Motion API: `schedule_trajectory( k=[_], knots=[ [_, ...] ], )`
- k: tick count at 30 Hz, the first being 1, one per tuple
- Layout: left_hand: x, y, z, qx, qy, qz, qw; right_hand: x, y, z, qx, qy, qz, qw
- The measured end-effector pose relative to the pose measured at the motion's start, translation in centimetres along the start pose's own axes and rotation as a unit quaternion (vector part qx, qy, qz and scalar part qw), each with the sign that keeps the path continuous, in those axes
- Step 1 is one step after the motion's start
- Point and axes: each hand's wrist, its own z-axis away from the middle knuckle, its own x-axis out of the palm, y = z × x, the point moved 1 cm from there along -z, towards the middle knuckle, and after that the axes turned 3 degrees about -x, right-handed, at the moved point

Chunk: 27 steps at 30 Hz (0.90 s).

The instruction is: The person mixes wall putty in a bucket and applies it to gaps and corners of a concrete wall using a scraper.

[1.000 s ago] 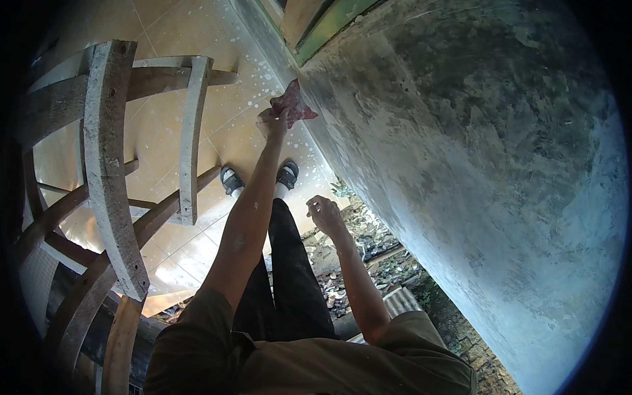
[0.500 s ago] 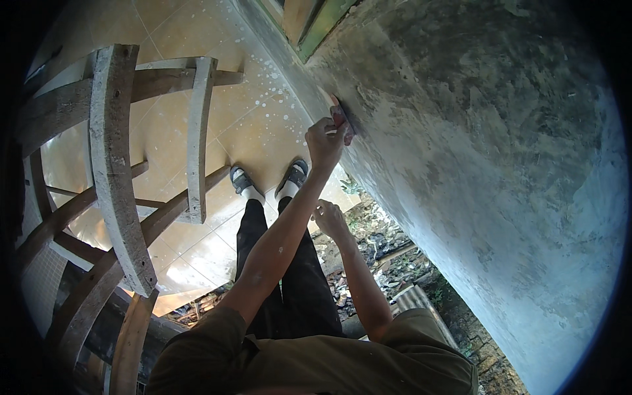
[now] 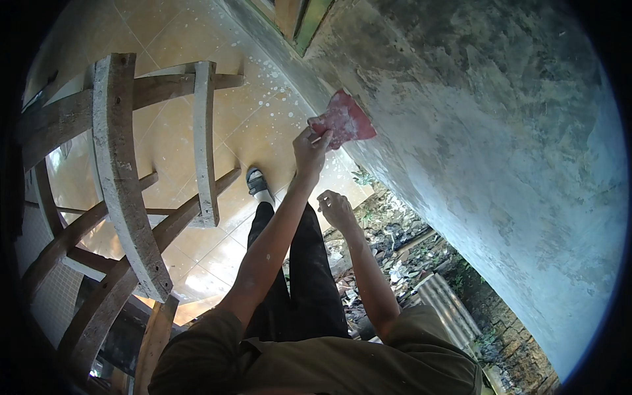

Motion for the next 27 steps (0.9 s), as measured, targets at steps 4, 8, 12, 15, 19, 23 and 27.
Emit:
schedule_trajectory(
  k=[4, 8, 12, 15, 19, 23, 27],
  knots=[
    [0.2, -1.4, -6.8, 0.028, -0.049, -0.01, 0.998, 2.2, 2.4, 0.4, 0.04, 0.026, -0.045, 0.998],
    [-1.7, -4.8, -12.3, 0.077, 0.017, -0.207, 0.975, 3.6, 3.3, 0.9, 0.058, 0.042, -0.075, 0.995],
    [-4.8, -6.4, -12.4, 0.066, 0.145, -0.352, 0.922, 3.3, 4.6, 1.5, 0.095, 0.053, -0.092, 0.99],
    [-5.2, -7.3, -10.2, 0.067, 0.151, -0.388, 0.907, 2.8, 5.3, 1.7, 0.095, 0.051, -0.083, 0.991],
    [-2.0, -5.6, -6.8, 0.083, 0.133, -0.323, 0.933, 1.7, 5.6, 2.8, 0.075, 0.057, -0.037, 0.995],
    [4.3, -1.2, -1.6, 0.101, 0.054, -0.246, 0.962, 0.4, 6.4, 4.1, 0.075, 0.061, -0.034, 0.995],
    [6.8, 0.2, 2.4, 0.079, 0.008, -0.142, 0.987, -0.7, 5.4, 5.8, 0.05, 0.048, -0.045, 0.997]
  ],
)
